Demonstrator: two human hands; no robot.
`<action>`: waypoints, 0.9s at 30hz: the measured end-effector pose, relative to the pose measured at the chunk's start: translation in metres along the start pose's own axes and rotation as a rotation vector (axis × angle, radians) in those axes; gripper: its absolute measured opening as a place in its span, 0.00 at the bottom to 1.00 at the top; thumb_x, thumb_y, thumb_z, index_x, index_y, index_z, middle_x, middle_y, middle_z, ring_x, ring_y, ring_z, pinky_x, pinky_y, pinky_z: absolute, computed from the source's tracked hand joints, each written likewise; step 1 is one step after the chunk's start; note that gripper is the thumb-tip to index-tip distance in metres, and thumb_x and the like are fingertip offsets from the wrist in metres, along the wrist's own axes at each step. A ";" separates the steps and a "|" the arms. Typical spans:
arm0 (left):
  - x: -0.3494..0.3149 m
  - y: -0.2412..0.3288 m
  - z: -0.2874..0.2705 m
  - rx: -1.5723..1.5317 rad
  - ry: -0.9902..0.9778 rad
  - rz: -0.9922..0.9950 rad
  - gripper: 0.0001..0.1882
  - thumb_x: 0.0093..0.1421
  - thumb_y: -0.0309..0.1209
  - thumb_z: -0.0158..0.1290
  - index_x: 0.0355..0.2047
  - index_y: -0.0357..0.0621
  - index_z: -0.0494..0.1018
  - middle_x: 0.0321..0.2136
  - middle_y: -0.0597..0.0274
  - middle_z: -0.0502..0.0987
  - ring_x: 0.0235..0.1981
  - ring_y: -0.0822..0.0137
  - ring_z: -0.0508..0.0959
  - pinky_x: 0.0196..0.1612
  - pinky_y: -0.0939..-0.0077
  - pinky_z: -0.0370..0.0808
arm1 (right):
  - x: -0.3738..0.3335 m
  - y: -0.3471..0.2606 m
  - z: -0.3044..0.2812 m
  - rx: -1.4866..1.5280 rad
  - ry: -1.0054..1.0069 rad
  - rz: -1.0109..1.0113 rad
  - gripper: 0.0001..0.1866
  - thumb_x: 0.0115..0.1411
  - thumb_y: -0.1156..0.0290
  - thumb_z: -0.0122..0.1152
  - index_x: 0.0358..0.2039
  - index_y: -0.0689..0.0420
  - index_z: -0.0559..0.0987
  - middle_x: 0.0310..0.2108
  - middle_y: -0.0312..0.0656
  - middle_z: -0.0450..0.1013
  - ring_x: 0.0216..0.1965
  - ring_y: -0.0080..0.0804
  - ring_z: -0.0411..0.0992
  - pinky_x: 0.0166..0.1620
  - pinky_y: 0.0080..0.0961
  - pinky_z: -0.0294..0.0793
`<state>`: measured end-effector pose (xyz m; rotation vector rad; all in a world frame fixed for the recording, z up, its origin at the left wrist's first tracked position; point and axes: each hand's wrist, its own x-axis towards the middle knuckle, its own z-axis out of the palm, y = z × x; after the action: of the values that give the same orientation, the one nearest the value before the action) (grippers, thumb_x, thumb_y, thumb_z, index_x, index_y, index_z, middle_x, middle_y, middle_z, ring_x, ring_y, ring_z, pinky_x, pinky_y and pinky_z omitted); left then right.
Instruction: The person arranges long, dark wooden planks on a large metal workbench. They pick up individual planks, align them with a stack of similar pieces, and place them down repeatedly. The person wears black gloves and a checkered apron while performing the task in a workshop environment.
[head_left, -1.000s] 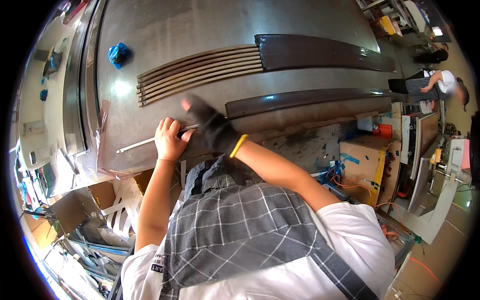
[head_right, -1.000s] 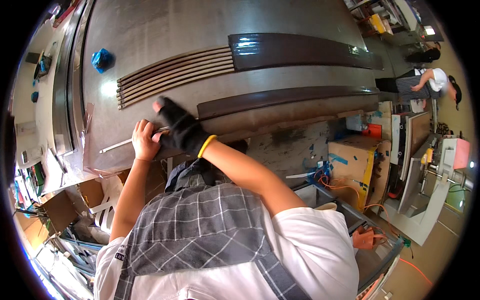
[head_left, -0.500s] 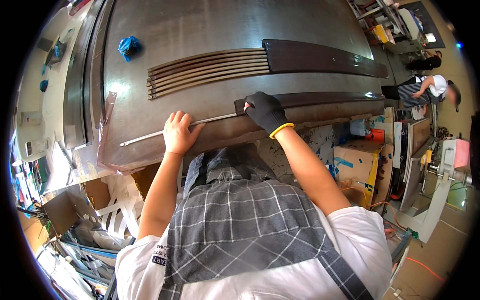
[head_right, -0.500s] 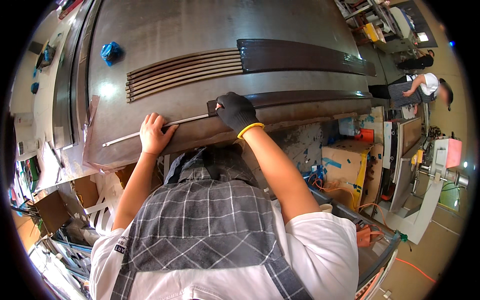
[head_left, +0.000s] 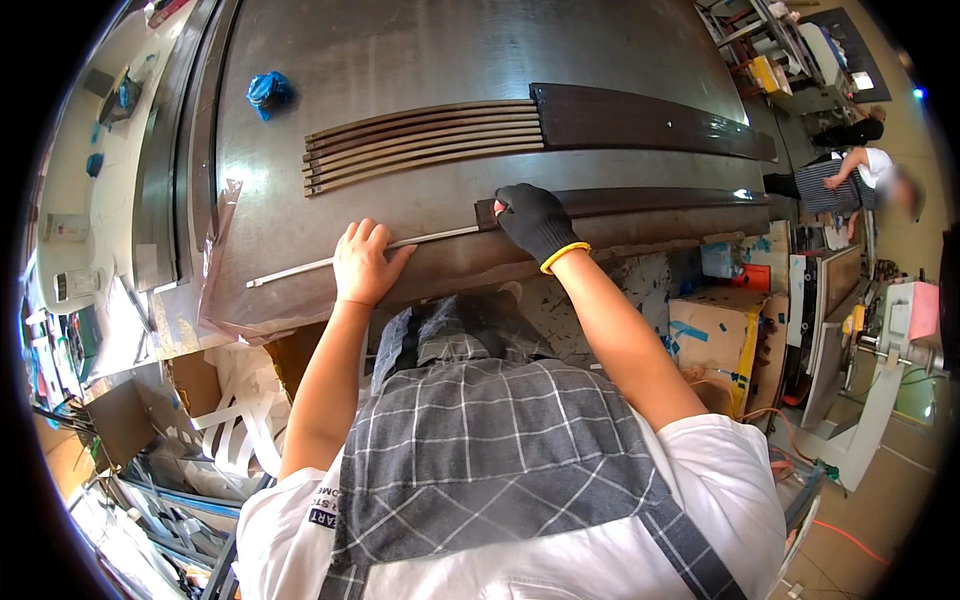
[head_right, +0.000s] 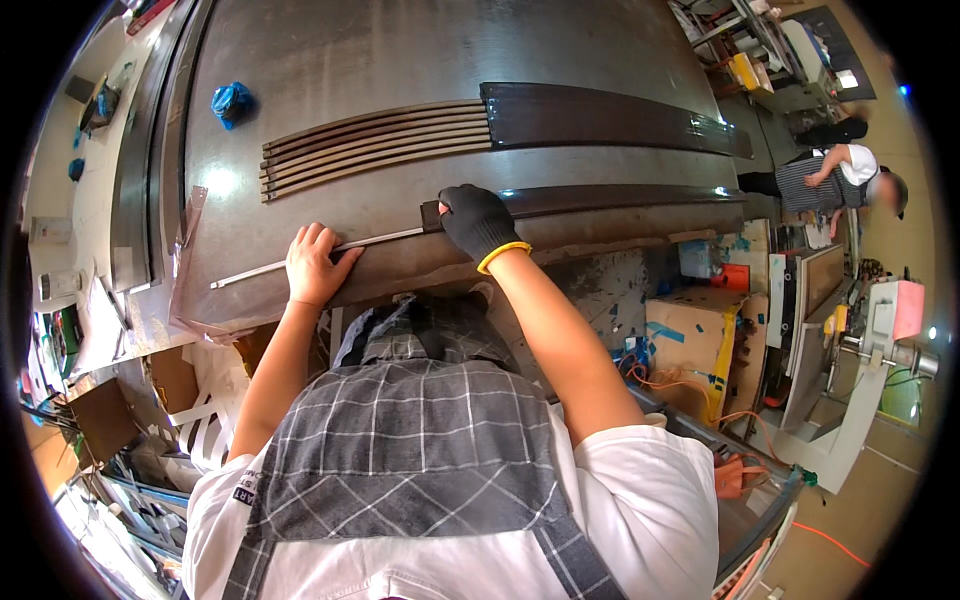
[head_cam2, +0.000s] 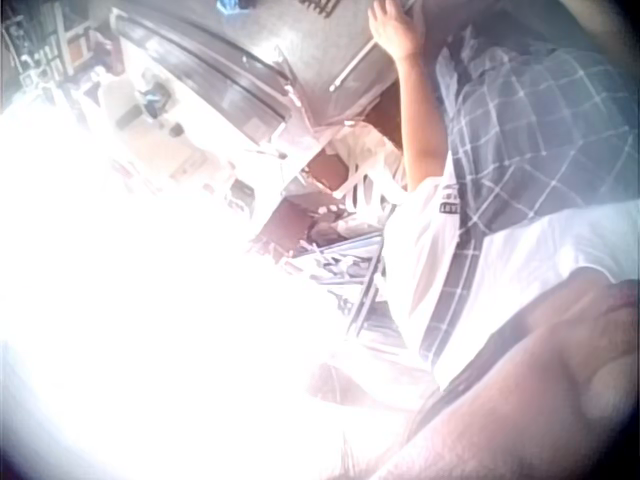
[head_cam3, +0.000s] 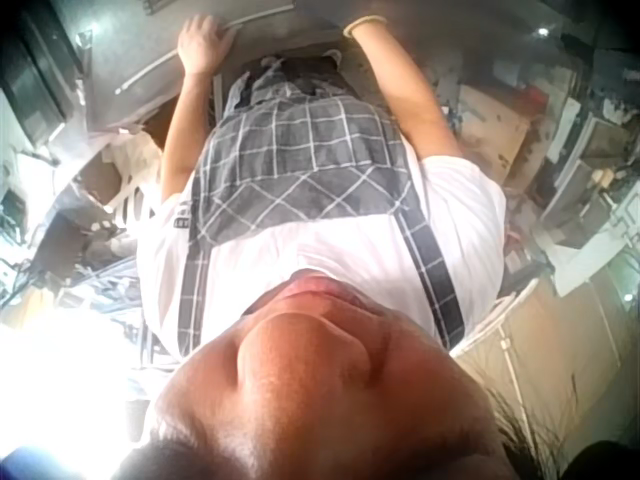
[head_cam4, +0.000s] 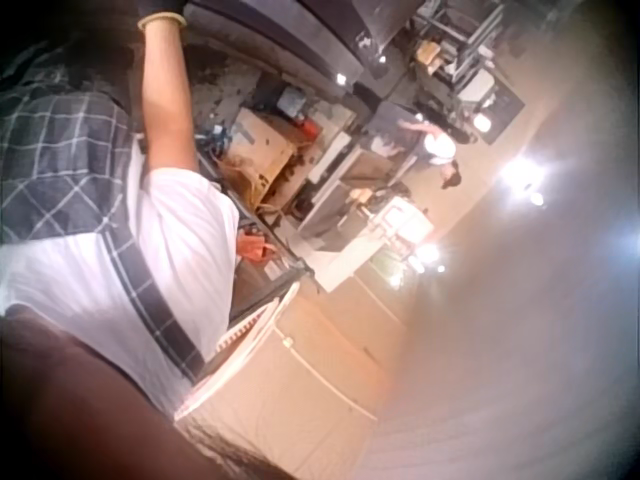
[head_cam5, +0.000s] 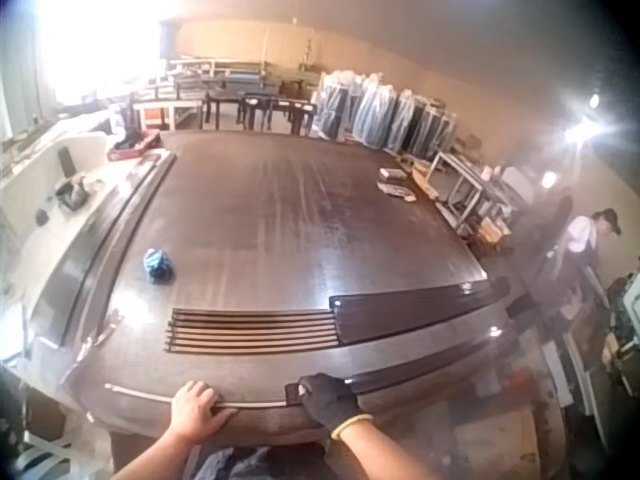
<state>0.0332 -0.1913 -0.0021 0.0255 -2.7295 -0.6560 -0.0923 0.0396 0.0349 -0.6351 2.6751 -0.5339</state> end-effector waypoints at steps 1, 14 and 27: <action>0.000 0.000 0.000 0.000 0.001 -0.001 0.17 0.41 0.40 0.63 0.18 0.45 0.66 0.22 0.61 0.67 0.28 0.57 0.69 0.32 0.65 0.68 | -0.002 -0.002 -0.002 0.006 -0.009 0.008 0.11 0.50 0.62 0.59 0.28 0.57 0.75 0.31 0.46 0.73 0.35 0.45 0.73 0.39 0.34 0.72; -0.001 -0.001 0.000 -0.039 0.001 0.017 0.18 0.42 0.40 0.63 0.18 0.43 0.66 0.22 0.61 0.67 0.28 0.56 0.69 0.31 0.64 0.68 | -0.010 0.002 0.001 0.068 0.008 -0.029 0.06 0.49 0.68 0.57 0.27 0.55 0.76 0.33 0.44 0.73 0.37 0.45 0.72 0.39 0.35 0.72; -0.002 -0.003 -0.003 -0.032 0.035 0.035 0.17 0.41 0.37 0.63 0.17 0.45 0.66 0.21 0.61 0.67 0.27 0.56 0.69 0.31 0.65 0.68 | -0.016 0.012 0.010 0.030 0.309 0.105 0.06 0.53 0.67 0.54 0.29 0.54 0.75 0.34 0.49 0.72 0.37 0.48 0.71 0.39 0.39 0.71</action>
<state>0.0362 -0.1948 -0.0016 -0.0181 -2.6792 -0.6822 -0.0787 0.0544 0.0248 -0.4293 2.9608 -0.6903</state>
